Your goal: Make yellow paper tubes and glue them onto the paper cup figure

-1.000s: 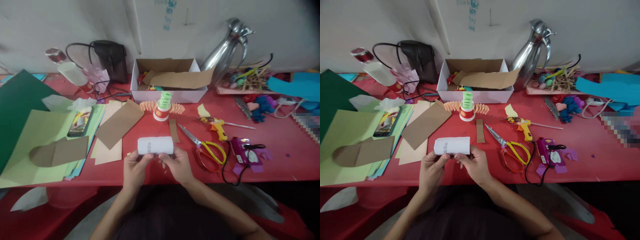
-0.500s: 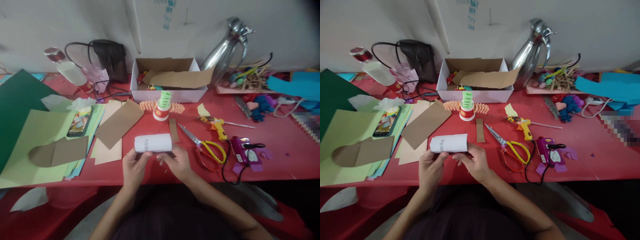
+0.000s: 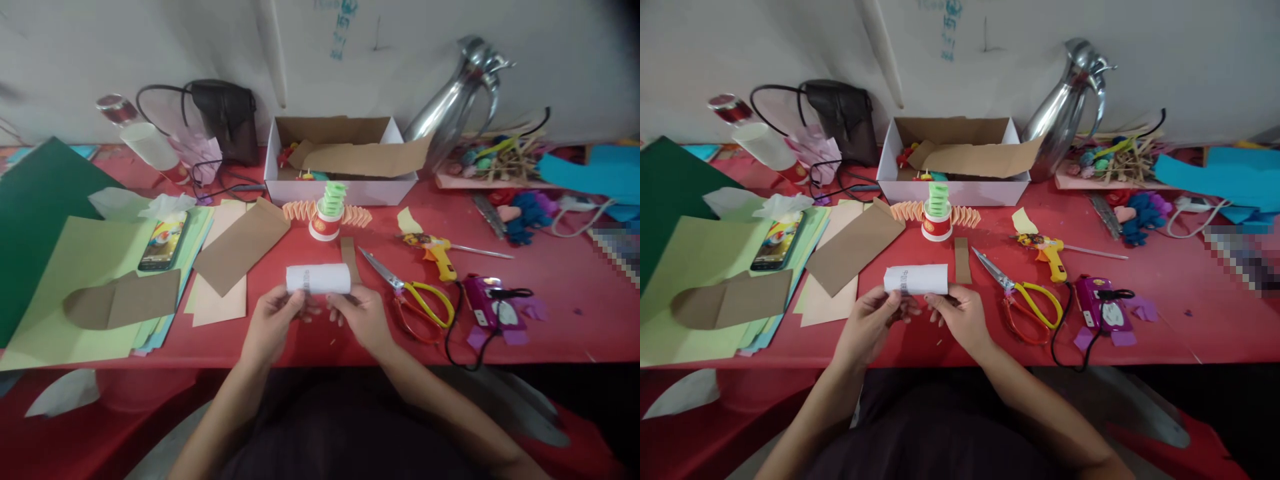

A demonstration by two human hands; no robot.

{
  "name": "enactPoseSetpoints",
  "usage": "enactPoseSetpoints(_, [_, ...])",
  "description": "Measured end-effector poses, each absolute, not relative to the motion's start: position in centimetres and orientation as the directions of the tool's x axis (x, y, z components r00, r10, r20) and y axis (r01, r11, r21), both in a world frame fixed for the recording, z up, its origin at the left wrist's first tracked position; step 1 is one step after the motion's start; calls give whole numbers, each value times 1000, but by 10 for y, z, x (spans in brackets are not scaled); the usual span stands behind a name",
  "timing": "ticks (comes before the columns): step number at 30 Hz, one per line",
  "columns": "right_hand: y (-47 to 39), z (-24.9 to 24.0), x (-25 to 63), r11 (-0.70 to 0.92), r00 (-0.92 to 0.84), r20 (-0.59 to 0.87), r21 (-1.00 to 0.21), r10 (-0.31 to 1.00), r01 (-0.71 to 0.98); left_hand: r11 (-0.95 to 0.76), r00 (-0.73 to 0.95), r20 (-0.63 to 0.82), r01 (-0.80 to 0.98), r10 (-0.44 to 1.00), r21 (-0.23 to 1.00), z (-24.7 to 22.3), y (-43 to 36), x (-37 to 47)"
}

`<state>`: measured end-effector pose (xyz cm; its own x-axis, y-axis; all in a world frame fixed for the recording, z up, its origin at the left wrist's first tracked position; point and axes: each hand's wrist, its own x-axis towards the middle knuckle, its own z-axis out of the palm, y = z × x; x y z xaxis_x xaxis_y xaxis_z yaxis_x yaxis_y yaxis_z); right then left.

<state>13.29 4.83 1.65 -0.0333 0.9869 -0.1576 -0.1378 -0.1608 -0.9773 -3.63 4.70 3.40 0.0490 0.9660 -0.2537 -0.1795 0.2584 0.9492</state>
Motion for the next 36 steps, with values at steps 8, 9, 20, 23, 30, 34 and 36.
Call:
enactPoseSetpoints(8, [45,35,131,-285,-66,-278,-935,958,-212,255,-8,-259,-156,966,954,40,42,-33])
enactPoseSetpoints(9, [44,35,131,-290,-60,-284,-936,957,-199,278,3,-281,-159,960,947,41,42,-33])
enactPoseSetpoints(20, [45,44,130,-281,-131,-257,-934,958,-222,196,-108,-262,-415,959,888,43,38,-23])
enactPoseSetpoints(23, [44,47,129,-229,-98,-211,-940,973,-254,130,-130,-210,-454,969,881,46,37,-18])
enactPoseSetpoints(30, [43,50,129,-160,-88,-141,-947,986,-277,28,-158,-70,-252,985,967,39,34,-22])
enactPoseSetpoints(34, [42,48,128,-139,-38,-134,-954,990,-267,27,-166,-61,-199,984,980,32,31,-19])
enactPoseSetpoints(36, [41,45,127,-136,-25,-134,-958,991,-252,36,-189,-84,-242,979,970,30,29,-15])
